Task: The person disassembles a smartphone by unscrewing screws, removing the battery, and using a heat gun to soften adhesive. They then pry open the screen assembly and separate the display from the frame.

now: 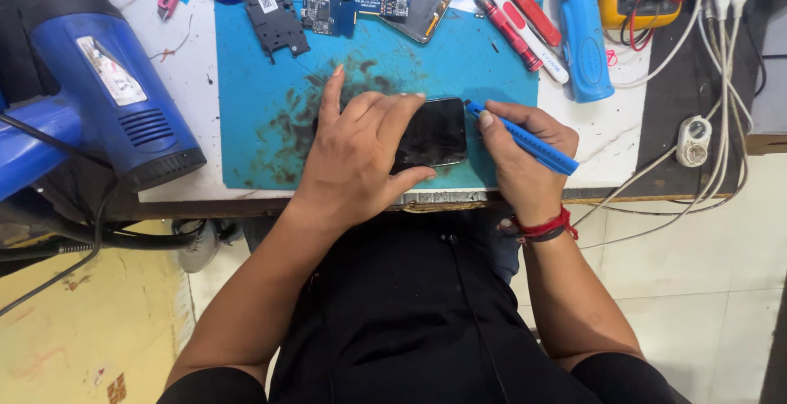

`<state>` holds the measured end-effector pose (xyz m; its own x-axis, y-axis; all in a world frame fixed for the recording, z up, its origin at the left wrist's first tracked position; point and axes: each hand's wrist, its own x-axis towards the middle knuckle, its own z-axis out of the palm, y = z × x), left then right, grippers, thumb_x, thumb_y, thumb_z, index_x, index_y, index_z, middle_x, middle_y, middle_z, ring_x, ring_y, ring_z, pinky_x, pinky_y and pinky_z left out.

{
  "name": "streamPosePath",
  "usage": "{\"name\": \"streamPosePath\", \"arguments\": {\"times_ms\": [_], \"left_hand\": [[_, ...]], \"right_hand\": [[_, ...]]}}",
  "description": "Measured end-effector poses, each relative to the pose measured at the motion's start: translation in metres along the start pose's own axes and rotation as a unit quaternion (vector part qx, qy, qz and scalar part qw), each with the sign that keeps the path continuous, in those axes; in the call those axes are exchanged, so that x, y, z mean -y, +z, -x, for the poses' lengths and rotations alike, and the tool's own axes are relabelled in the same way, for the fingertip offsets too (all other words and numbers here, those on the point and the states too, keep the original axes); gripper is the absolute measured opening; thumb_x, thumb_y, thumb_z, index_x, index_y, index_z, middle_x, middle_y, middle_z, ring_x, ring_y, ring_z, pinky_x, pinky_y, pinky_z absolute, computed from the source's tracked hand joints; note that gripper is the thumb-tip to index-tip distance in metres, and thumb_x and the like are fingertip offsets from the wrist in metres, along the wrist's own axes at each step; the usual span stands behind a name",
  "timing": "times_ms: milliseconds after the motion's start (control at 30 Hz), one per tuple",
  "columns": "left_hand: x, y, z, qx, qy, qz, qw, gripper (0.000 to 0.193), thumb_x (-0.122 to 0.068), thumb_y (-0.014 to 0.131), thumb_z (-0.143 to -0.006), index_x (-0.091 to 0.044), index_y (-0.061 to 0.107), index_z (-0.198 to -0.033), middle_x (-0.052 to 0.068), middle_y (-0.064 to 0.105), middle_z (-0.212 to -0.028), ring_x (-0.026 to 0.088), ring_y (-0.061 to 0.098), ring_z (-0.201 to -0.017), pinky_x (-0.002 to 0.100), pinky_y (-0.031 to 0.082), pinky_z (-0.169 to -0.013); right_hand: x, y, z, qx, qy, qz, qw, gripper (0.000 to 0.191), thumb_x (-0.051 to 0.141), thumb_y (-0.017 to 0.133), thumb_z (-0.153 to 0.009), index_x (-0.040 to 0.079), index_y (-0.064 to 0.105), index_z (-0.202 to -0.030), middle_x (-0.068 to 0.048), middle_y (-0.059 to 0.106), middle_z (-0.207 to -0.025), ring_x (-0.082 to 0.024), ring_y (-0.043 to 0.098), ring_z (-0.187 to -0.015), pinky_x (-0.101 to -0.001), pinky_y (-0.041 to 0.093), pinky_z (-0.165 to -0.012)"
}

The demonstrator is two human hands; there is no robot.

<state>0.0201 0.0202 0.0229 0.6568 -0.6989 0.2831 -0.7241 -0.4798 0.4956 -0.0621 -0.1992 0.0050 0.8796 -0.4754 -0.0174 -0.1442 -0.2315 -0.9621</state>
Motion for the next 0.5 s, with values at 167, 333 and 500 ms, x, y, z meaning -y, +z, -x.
{"name": "streamPosePath", "arguments": {"times_ms": [167, 333, 500], "left_hand": [[0.000, -0.001, -0.004, -0.077, 0.065, 0.018, 0.995, 0.067, -0.046, 0.087, -0.087, -0.005, 0.055, -0.130, 0.013, 0.061, -0.131, 0.031, 0.061, -0.122, 0.060, 0.024, -0.126], [-0.004, 0.004, -0.011, -0.153, 0.126, 0.044, 0.979, 0.060, -0.035, 0.092, -0.093, -0.008, 0.051, -0.128, 0.014, 0.058, -0.137, 0.032, 0.062, -0.126, 0.055, 0.034, -0.126], [-0.008, 0.014, -0.015, -0.191, 0.147, 0.091, 0.966, 0.063, -0.025, 0.095, -0.094, -0.009, 0.045, -0.128, 0.014, 0.057, -0.137, 0.031, 0.059, -0.135, 0.051, 0.038, -0.126]], "right_hand": [[0.002, -0.012, 0.001, -0.020, -0.014, -0.208, 0.978, 0.015, -0.001, 0.070, -0.099, -0.008, 0.069, -0.113, -0.015, 0.075, -0.103, -0.022, 0.076, -0.095, -0.0359, 0.065, -0.092], [0.011, -0.029, 0.009, -0.009, -0.119, -0.262, 0.958, 0.015, 0.000, 0.070, -0.103, -0.007, 0.069, -0.116, -0.020, 0.074, -0.104, -0.028, 0.076, -0.095, -0.0399, 0.064, -0.090], [0.015, -0.042, 0.018, 0.005, -0.177, -0.194, 0.965, 0.017, 0.006, 0.076, -0.103, -0.005, 0.070, -0.115, -0.020, 0.075, -0.104, -0.023, 0.075, -0.091, -0.0325, 0.062, -0.087]]}}
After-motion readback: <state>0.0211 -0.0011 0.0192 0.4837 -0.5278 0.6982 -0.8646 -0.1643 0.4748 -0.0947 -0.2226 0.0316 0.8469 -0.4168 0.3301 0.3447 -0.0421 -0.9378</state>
